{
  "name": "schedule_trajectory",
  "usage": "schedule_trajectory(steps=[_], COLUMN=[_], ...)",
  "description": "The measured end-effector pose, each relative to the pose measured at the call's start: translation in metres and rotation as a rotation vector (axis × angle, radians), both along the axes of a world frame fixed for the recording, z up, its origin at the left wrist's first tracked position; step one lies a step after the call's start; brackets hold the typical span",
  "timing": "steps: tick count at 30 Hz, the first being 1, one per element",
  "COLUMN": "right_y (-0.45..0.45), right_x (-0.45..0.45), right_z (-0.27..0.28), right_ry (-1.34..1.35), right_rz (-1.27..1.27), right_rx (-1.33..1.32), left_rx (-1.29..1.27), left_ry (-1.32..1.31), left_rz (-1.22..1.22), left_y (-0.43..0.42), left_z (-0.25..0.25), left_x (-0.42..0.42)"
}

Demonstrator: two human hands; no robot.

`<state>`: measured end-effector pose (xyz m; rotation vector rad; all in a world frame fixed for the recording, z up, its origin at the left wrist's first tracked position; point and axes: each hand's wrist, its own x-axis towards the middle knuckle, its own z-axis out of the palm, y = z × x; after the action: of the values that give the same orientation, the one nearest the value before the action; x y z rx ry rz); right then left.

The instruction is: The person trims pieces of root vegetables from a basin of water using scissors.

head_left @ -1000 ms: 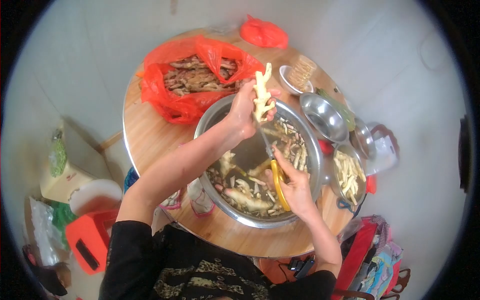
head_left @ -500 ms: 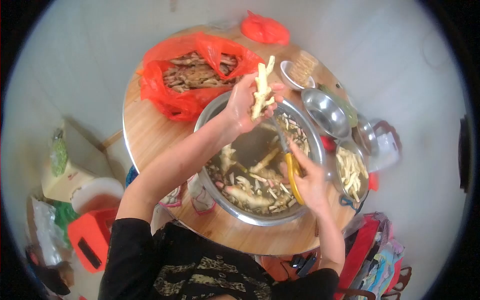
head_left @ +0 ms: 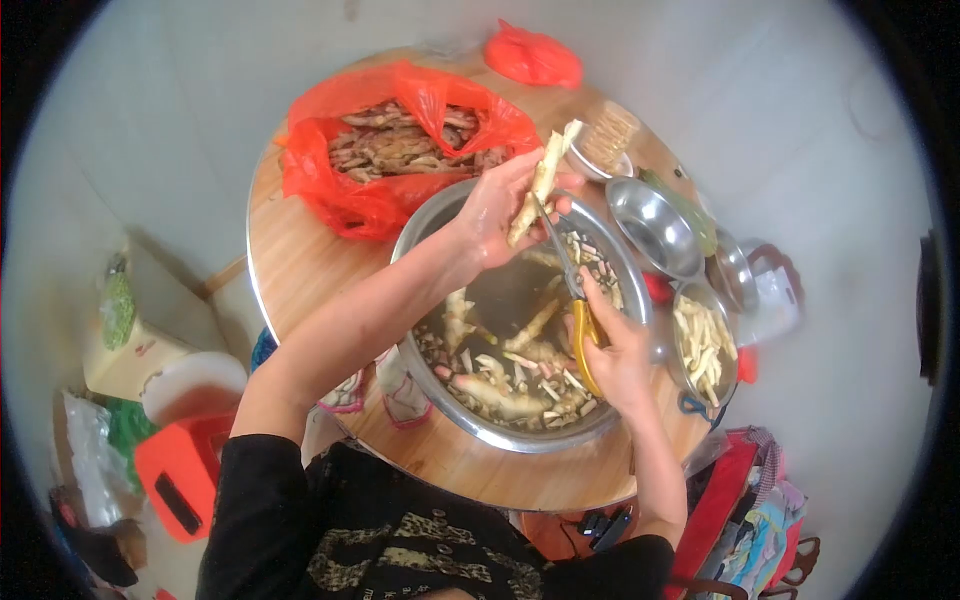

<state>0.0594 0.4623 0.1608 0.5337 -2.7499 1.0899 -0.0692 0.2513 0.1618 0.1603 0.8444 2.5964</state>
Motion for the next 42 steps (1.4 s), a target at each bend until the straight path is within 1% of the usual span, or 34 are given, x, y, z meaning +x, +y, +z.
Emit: schedule_trajectory(steps=[1, 2, 3, 5, 6, 7, 8, 10, 12, 14, 15, 17, 18, 21, 23, 27, 29, 30, 32, 36, 38, 39, 40, 42], right_y=[0.002, 0.002, 0.003, 0.003, 0.004, 0.005, 0.007, 0.012, 0.015, 0.017, 0.016, 0.013, 0.012, 0.009, 0.007, 0.027, 0.025, 0.024, 0.022, 0.018, 0.009, 0.004, 0.008, 0.018], right_x=[0.001, 0.004, 0.008, 0.018, 0.021, 0.021, 0.020, 0.017, 0.014, 0.009, 0.008, 0.009, 0.008, 0.011, 0.017, 0.016, 0.022, 0.022, 0.021, 0.025, 0.032, 0.035, 0.033, 0.026], right_z=[-0.001, -0.002, -0.004, -0.002, -0.001, -0.002, -0.004, -0.006, -0.001, -0.001, 0.001, 0.006, 0.003, -0.005, -0.001, -0.001, 0.007, 0.009, 0.011, 0.000, 0.011, 0.014, 0.009, -0.008], right_ry=[0.005, 0.056, 0.106, 0.068, 0.029, 0.082, 0.080, 0.131, 0.146, 0.219, 0.219, 0.127, 0.125, 0.140, -0.056, -0.131, -0.029, -0.030, 0.069, 0.031, -0.019, -0.076, -0.077, 0.048], right_rz=[0.008, 0.061, 0.110, 0.136, 0.154, 0.161, 0.156, 0.087, 0.073, 0.084, 0.083, 0.022, 0.022, 0.034, 0.088, 0.130, 0.052, 0.049, -0.038, -0.041, 0.085, 0.049, 0.047, 0.008], right_rx=[0.000, 0.079, 0.157, 0.181, 0.203, 0.130, 0.129, 0.055, 0.082, 0.088, 0.088, 0.184, 0.184, 0.128, 0.023, -0.079, -0.034, -0.035, 0.067, 0.024, 0.211, 0.257, 0.257, 0.044], left_rx=[0.039, 0.078, 0.079, 0.056, 0.057, 0.015, -0.026, -0.050, -0.074, -0.192, -0.191, -0.206, -0.205, -0.199, -0.292, -0.304, -0.306, -0.307, -0.306, -0.252, -0.279, -0.281, -0.287, -0.293], left_ry=[0.011, 0.020, 0.021, 0.085, 0.085, 0.092, 0.099, 0.088, 0.081, 0.056, 0.056, 0.059, 0.058, 0.066, 0.236, 0.270, 0.301, 0.301, 0.251, 0.253, 0.233, 0.235, 0.253, 0.270], left_rz=[-0.069, -0.135, -0.127, -0.176, -0.178, -0.144, -0.112, -0.113, -0.108, -0.052, -0.053, -0.051, -0.051, -0.064, -0.129, -0.076, -0.050, -0.053, -0.066, -0.134, -0.026, -0.027, 0.004, 0.034], left_y=[-0.001, -0.004, -0.008, -0.012, -0.010, -0.007, -0.004, -0.001, 0.000, 0.000, 0.001, 0.004, 0.002, -0.001, -0.003, 0.005, 0.008, 0.008, 0.006, 0.004, 0.004, 0.004, 0.005, 0.005], left_z=[-0.007, -0.013, -0.013, -0.013, -0.012, -0.011, -0.011, -0.014, -0.011, -0.006, -0.007, -0.010, -0.008, -0.011, -0.023, -0.013, -0.016, -0.013, -0.008, -0.015, -0.010, -0.010, -0.011, -0.015], left_x=[-0.003, -0.007, -0.008, -0.010, -0.009, -0.008, -0.006, -0.007, -0.005, 0.001, 0.001, 0.000, 0.001, 0.000, -0.010, 0.000, -0.001, 0.002, 0.006, -0.001, 0.001, 0.001, 0.001, -0.002])
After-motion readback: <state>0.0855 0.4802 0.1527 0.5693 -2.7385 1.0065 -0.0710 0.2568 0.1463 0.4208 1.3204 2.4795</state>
